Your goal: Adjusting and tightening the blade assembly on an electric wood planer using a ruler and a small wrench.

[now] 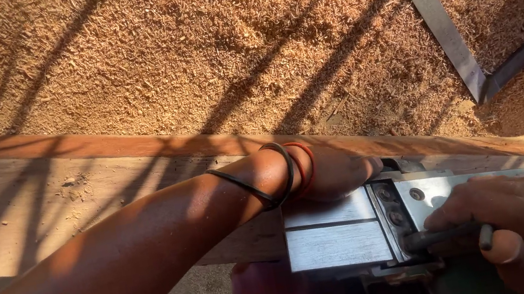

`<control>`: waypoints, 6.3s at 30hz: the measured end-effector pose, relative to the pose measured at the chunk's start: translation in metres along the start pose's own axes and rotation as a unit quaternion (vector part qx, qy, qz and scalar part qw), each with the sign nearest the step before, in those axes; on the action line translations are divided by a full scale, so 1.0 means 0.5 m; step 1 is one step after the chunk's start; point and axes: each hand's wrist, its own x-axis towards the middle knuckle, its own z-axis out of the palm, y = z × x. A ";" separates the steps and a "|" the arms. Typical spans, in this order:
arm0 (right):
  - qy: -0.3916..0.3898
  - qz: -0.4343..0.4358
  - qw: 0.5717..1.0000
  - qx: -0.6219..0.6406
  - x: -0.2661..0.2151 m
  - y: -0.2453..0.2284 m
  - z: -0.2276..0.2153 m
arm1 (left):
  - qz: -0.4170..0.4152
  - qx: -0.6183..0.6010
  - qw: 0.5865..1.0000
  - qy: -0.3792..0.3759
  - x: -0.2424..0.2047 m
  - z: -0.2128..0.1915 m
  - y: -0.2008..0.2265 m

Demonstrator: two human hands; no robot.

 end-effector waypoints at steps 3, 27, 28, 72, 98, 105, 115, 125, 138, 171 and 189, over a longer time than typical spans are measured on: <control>-0.076 -0.040 0.996 0.026 0.027 0.019 -0.028 | 0.013 0.005 1.000 -0.014 -0.003 -0.017 0.004; -0.154 0.052 0.984 -0.080 0.132 -0.033 -0.022 | 0.063 0.080 0.995 -0.003 0.019 0.002 -0.053; -0.148 0.148 0.963 -0.171 0.129 -0.043 -0.022 | 0.064 0.062 0.996 0.002 0.030 0.003 -0.063; -0.207 0.058 0.941 -0.262 0.098 -0.120 -0.069 | 0.019 -0.025 0.963 0.267 -0.194 -0.058 0.102; 0.004 -0.307 0.921 -0.241 0.082 0.006 -0.050 | 0.258 -0.250 0.913 0.194 -0.088 -0.033 0.059; -0.106 -0.095 0.985 -0.094 0.085 -0.011 -0.043 | 0.352 -0.122 0.885 0.279 -0.202 -0.020 0.148; -0.106 0.117 0.984 0.080 0.071 -0.017 -0.020 | 0.322 -0.059 0.863 0.385 -0.163 0.010 0.141; -0.082 -0.148 0.982 0.087 0.047 -0.024 -0.053 | 0.334 -0.061 0.866 0.368 -0.150 0.009 0.132; -0.022 -0.161 0.985 -0.049 0.076 0.008 -0.030 | 0.367 -0.112 0.884 0.268 -0.212 0.012 0.164; 0.006 -0.565 0.783 -0.259 0.156 0.036 -0.067 | 0.256 -0.150 0.908 0.296 -0.147 -0.005 0.067; -0.056 -0.531 0.815 -0.223 0.170 -0.056 -0.065 | -0.089 0.125 0.985 0.082 -0.043 -0.047 0.009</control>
